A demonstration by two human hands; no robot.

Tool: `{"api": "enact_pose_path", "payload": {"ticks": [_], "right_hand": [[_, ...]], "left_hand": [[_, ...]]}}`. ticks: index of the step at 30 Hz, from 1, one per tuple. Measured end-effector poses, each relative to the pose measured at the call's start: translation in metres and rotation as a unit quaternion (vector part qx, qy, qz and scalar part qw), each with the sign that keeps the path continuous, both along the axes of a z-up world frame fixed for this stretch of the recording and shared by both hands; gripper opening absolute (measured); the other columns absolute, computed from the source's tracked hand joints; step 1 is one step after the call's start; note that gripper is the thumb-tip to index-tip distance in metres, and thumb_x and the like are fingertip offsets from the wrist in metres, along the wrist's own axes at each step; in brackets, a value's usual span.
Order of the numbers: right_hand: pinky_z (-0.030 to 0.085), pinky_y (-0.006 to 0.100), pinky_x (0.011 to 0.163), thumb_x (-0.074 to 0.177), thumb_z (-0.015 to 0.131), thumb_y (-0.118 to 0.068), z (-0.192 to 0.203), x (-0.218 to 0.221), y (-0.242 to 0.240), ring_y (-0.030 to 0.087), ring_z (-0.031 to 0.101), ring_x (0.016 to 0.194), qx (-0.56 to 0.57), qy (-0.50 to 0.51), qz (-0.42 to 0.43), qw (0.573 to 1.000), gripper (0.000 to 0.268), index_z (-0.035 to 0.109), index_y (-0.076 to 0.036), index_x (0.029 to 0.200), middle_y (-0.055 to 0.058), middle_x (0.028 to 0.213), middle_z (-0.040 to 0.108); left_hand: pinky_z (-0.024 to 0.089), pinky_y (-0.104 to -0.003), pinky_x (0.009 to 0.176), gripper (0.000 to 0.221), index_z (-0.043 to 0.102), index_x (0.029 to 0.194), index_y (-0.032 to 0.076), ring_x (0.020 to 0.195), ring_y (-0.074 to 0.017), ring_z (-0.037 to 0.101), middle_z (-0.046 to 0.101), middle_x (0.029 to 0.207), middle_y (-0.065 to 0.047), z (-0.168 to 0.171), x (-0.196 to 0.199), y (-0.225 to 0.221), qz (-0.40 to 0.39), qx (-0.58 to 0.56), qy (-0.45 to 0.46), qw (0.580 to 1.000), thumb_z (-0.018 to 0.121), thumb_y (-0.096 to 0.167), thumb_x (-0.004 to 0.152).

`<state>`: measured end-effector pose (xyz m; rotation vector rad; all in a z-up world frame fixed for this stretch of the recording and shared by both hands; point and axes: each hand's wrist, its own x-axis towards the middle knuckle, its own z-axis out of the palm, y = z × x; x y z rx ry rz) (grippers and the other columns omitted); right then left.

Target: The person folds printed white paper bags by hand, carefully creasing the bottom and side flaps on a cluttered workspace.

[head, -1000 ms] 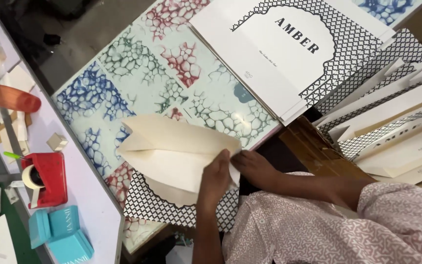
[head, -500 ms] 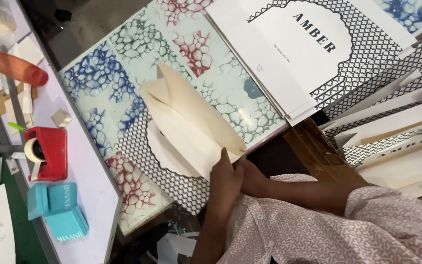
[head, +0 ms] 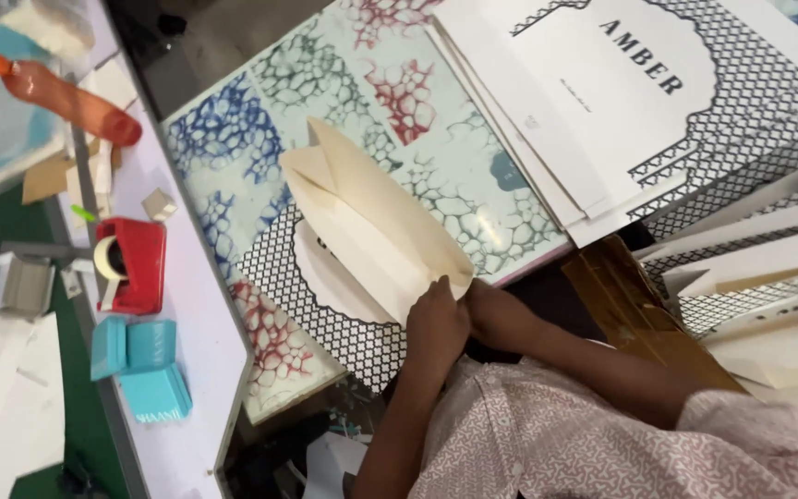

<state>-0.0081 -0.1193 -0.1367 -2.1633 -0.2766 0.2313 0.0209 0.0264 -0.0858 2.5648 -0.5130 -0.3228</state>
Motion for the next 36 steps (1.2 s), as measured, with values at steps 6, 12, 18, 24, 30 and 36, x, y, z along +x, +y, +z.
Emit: {"api": "enact_pose_path", "payload": {"ticks": [6,12,18,24,30,36], "right_hand": [[0.056,0.049,0.067,0.087,0.068,-0.02,0.026,0.006,-0.037,0.039,0.07,0.079,-0.019,-0.015,-0.1,0.995,0.028,0.068,-0.004,0.11,0.018,0.087,0.073],[0.055,0.049,0.069,0.086,0.072,-0.025,-0.014,0.021,-0.035,0.04,0.069,0.081,-0.12,-0.043,-0.114,0.985,0.021,0.07,-0.006,0.092,0.017,0.085,0.071],[0.055,0.047,0.068,0.081,0.075,-0.026,-0.026,0.021,-0.039,0.039,0.07,0.081,-0.124,-0.023,-0.142,0.982,0.02,0.075,-0.01,0.093,0.016,0.085,0.073],[0.057,0.041,0.069,0.08,0.075,-0.024,-0.034,0.023,-0.046,0.034,0.073,0.079,-0.017,0.004,-0.158,0.987,0.027,0.078,-0.014,0.106,0.015,0.089,0.075],[0.056,0.04,0.068,0.081,0.075,-0.023,-0.033,0.025,-0.047,0.032,0.073,0.079,-0.024,0.028,-0.152,0.988,0.027,0.079,-0.016,0.107,0.014,0.09,0.075],[0.056,0.036,0.066,0.081,0.078,-0.022,-0.039,0.025,-0.048,0.025,0.074,0.073,0.013,0.032,-0.182,0.983,0.025,0.079,-0.015,0.104,0.011,0.086,0.076]], "left_hand": [[0.058,-0.048,0.061,0.046,0.056,0.122,-0.01,0.076,-0.042,0.071,0.065,0.101,-0.027,0.012,-0.014,-0.02,0.023,0.005,-0.021,0.999,0.07,0.017,0.088],[0.059,-0.043,0.06,0.051,0.055,0.131,-0.01,0.071,-0.036,0.074,0.065,0.107,-0.027,0.009,-0.013,-0.023,0.007,0.096,-0.042,0.994,0.067,0.013,0.087],[0.046,-0.058,0.104,0.064,0.052,0.137,-0.009,0.072,-0.0367,0.074,0.063,0.118,-0.037,0.0,-0.024,-0.029,-0.01,0.152,-0.104,0.983,0.069,0.021,0.083],[0.045,-0.059,0.102,0.068,0.049,0.142,-0.01,0.079,-0.0442,0.074,0.055,0.13,-0.046,-0.016,-0.032,-0.033,-0.02,0.174,-0.109,0.979,0.067,0.022,0.085],[0.046,-0.058,0.1,0.071,0.05,0.14,-0.007,0.082,-0.0467,0.073,0.051,0.14,-0.041,-0.009,-0.041,-0.04,-0.006,0.201,-0.159,0.967,0.069,0.028,0.082],[0.047,-0.057,0.102,0.067,0.05,0.143,-0.006,0.084,-0.0439,0.073,0.05,0.146,-0.036,0.014,-0.027,-0.032,0.006,0.13,-0.045,0.99,0.068,0.031,0.089]]}}
